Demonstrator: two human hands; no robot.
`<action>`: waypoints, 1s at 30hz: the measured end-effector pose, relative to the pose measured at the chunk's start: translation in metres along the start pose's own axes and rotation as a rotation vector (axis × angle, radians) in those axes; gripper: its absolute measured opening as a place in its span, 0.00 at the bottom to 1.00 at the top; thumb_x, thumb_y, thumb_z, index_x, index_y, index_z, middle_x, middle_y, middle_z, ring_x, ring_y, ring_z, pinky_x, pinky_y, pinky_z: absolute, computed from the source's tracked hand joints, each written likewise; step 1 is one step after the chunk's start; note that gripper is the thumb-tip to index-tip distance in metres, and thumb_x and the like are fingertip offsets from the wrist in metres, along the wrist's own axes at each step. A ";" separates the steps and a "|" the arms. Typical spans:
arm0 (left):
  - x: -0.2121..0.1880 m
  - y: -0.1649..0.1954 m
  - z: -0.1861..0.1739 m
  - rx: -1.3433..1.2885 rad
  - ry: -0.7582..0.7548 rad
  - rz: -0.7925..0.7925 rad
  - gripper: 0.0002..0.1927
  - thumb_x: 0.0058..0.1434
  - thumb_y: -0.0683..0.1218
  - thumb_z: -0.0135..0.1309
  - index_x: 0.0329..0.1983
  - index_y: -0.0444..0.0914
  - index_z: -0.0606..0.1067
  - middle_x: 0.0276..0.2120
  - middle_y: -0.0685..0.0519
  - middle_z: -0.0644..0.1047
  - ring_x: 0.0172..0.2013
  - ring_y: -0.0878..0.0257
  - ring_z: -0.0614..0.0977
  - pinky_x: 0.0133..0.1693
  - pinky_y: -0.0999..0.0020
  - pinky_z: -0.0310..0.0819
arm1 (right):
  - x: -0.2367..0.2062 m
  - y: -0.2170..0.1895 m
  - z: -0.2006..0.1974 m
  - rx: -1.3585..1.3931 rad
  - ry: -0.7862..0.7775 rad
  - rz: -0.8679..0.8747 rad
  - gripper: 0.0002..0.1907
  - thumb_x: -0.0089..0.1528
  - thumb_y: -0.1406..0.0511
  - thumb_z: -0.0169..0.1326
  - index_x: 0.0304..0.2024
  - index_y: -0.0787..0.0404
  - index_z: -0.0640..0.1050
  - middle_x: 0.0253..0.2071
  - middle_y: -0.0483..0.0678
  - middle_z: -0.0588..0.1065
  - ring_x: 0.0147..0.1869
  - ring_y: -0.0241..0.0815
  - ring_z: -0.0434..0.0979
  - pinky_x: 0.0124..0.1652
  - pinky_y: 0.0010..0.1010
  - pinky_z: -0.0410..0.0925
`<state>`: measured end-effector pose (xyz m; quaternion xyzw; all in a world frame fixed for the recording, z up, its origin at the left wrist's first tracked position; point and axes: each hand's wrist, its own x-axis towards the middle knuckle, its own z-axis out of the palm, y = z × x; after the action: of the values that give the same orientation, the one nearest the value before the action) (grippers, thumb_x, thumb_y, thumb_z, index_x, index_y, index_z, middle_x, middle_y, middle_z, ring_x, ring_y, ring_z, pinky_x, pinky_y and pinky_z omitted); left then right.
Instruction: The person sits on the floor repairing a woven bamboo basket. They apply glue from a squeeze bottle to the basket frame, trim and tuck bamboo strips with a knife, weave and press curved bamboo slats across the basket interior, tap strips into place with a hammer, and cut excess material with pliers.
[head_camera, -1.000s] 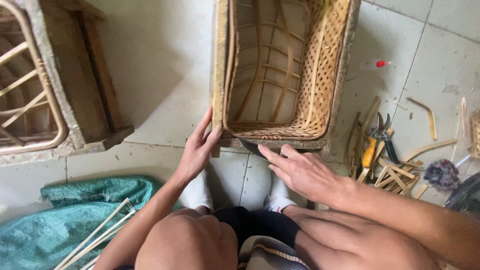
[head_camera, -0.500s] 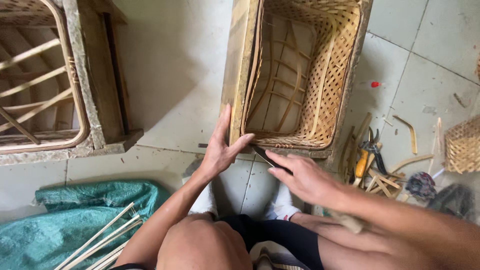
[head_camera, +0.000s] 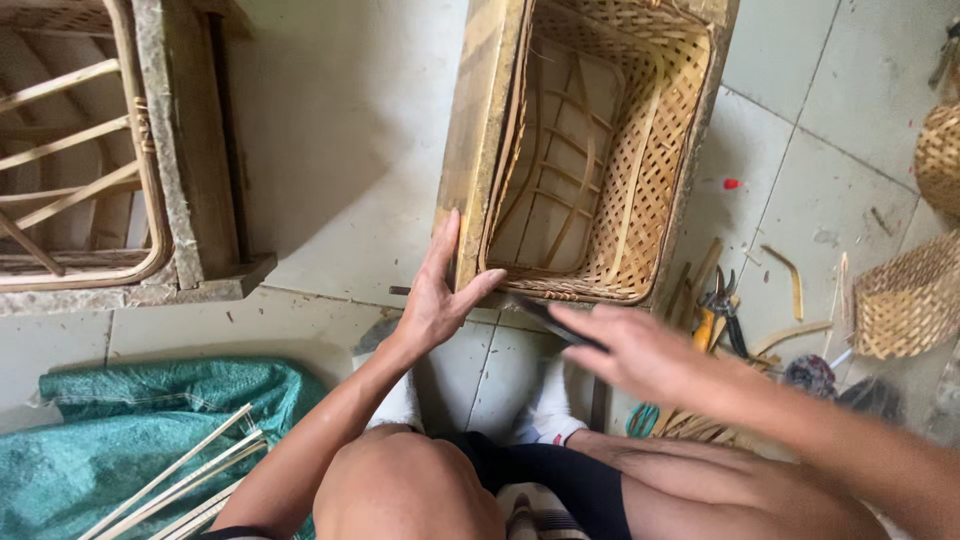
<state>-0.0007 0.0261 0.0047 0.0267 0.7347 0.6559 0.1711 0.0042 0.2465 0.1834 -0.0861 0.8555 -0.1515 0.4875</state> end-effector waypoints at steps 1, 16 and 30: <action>0.000 0.003 0.000 0.035 0.015 0.032 0.50 0.61 0.52 0.65 0.77 0.30 0.51 0.74 0.33 0.56 0.76 0.43 0.55 0.72 0.56 0.50 | 0.001 0.006 -0.017 -0.089 0.063 -0.144 0.30 0.67 0.61 0.51 0.73 0.50 0.65 0.33 0.50 0.73 0.35 0.43 0.75 0.37 0.33 0.73; 0.036 0.017 0.020 0.247 0.151 0.236 0.50 0.62 0.43 0.60 0.77 0.28 0.42 0.73 0.29 0.54 0.73 0.34 0.57 0.72 0.48 0.52 | 0.081 -0.043 -0.130 -1.355 0.497 -0.358 0.13 0.61 0.62 0.55 0.48 0.54 0.80 0.34 0.43 0.75 0.38 0.39 0.76 0.38 0.30 0.65; 0.040 0.011 0.023 0.309 0.173 0.223 0.46 0.68 0.46 0.57 0.77 0.27 0.42 0.72 0.28 0.55 0.71 0.33 0.59 0.71 0.48 0.54 | 0.165 -0.121 -0.157 -1.567 0.289 -0.540 0.16 0.60 0.59 0.55 0.17 0.50 0.80 0.24 0.44 0.80 0.34 0.37 0.79 0.57 0.34 0.61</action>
<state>-0.0341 0.0598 0.0049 0.0771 0.8310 0.5502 0.0275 -0.2150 0.1116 0.1664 -0.5811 0.7173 0.3654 0.1196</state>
